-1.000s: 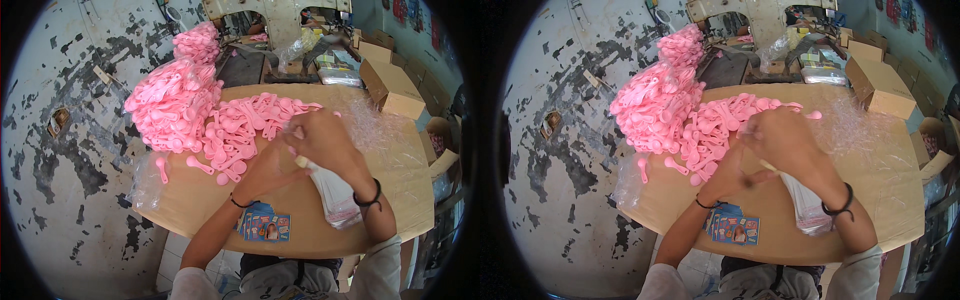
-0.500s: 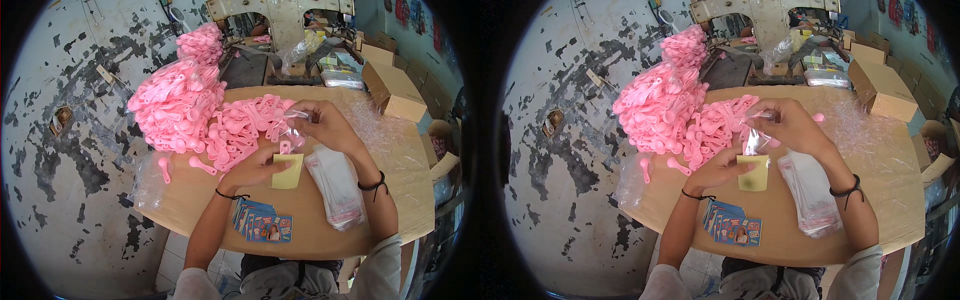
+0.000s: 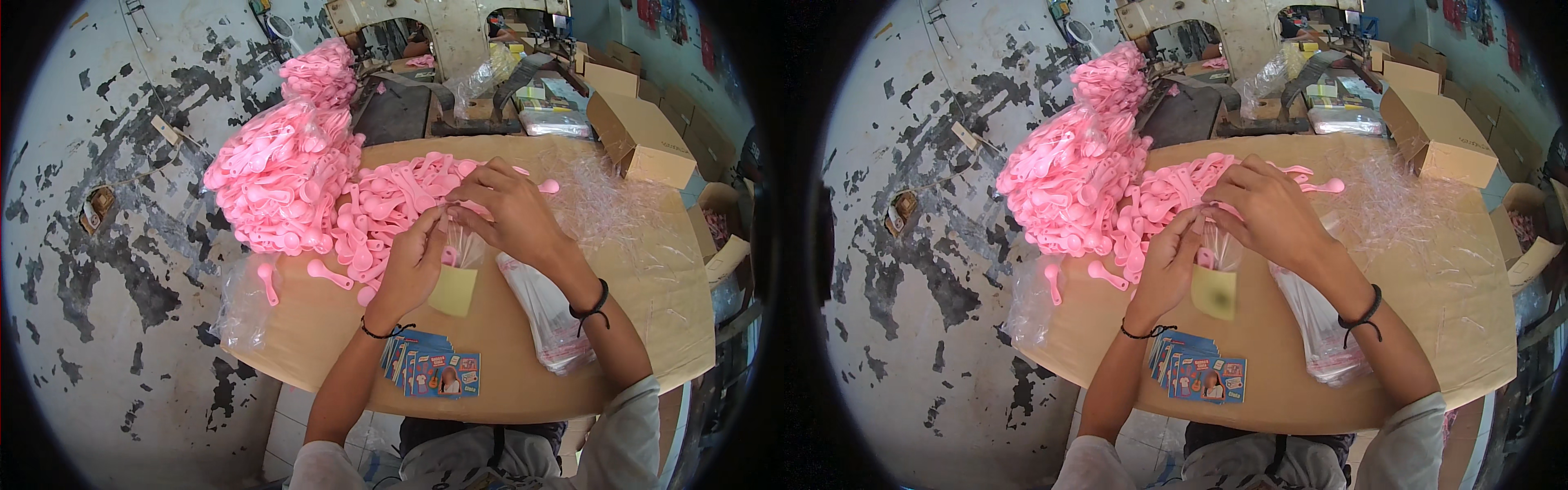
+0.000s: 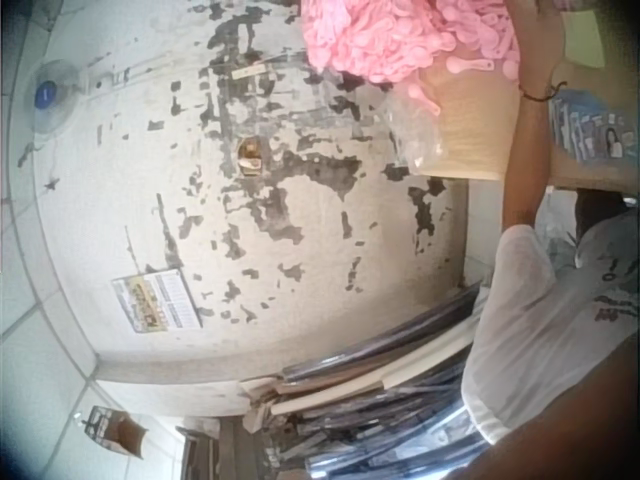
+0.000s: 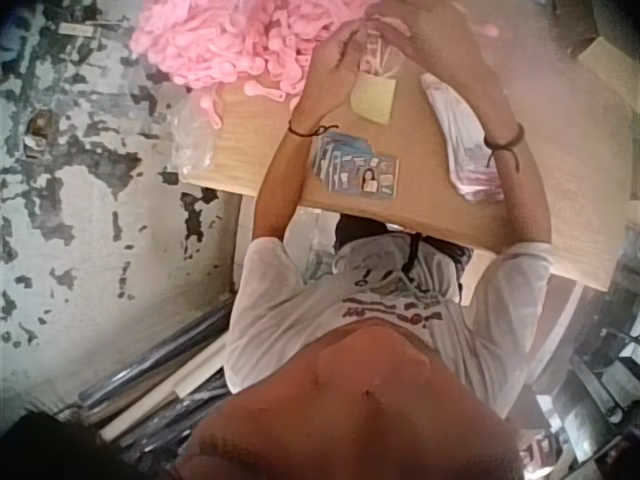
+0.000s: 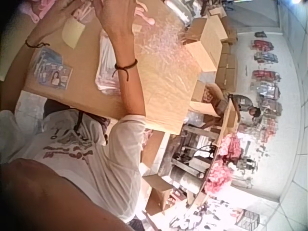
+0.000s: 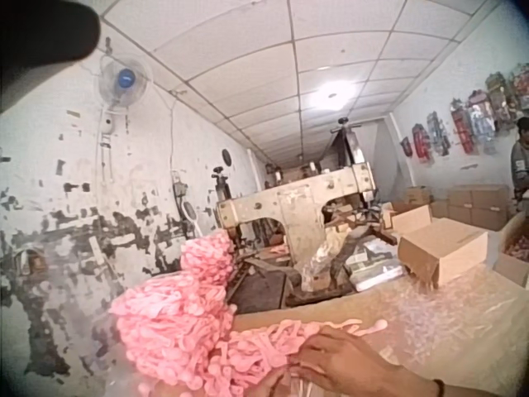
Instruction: Packaging pink plastic scoops and instructional cards into clear plastic bags.
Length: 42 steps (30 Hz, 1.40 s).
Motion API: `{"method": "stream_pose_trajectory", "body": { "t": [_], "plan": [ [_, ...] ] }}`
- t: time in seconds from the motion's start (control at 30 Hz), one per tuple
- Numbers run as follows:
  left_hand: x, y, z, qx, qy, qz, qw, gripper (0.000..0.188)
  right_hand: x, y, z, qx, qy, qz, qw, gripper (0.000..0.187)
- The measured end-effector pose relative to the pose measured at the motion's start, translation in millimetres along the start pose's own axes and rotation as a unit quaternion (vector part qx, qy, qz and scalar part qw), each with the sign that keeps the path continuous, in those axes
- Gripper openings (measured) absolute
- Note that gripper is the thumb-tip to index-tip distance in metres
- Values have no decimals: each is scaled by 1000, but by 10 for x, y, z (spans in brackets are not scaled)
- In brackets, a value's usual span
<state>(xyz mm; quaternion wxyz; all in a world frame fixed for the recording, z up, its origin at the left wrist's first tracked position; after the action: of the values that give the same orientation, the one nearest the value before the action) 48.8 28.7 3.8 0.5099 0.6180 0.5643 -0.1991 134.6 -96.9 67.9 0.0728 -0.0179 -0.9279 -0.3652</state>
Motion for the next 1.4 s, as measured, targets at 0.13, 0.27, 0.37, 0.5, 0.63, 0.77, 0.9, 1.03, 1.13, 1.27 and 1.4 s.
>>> {"method": "stream_pose_trajectory", "body": {
  "t": [0.13,0.27,0.37,0.5,0.63,0.77,0.9,1.03,1.13,1.27,1.4],
  "plan": [
    [-150,-13,2,0,73,-33,997,26,-69,-49,108,12,-2,4,1000,17],
    [-152,-25,50,18,113,-20,993,22,-139,-86,239,85,9,50,995,16],
    [-92,-27,65,20,117,-22,993,21,-192,-103,281,118,43,64,990,17],
    [-144,7,43,26,112,-54,992,17,-155,-120,238,102,68,32,992,18],
    [-60,-4,63,30,127,-41,991,18,-206,-147,274,109,59,31,992,19],
    [-30,2,108,45,153,-11,987,19,-200,-124,300,137,51,81,986,16],
    [-65,8,108,-10,77,-21,997,23,-437,-105,112,30,60,145,987,15],
    [38,9,-11,-87,-211,-30,973,26,-628,-41,-529,7,345,146,927,6],
    [36,50,-41,-58,-256,-66,963,33,-827,-251,-975,112,383,155,904,8],
    [44,44,-15,-31,-222,-88,971,31,-1697,-919,-712,223,316,351,853,17],
    [269,67,-12,16,-205,-154,966,31,-2139,-1162,-1017,3,41,288,957,31]
  ]
}}
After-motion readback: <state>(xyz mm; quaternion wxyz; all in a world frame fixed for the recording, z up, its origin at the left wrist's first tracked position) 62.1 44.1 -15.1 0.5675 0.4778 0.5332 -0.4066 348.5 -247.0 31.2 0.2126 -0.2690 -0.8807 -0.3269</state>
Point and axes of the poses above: each hand's wrist, its own y-axis towards the middle knuckle, its own z-axis out of the palm, x = y × z, the point moved 5 cm from there along y, towards the middle knuckle, and after that the axes turned 7 degrees about x, right-handed, at the moved point
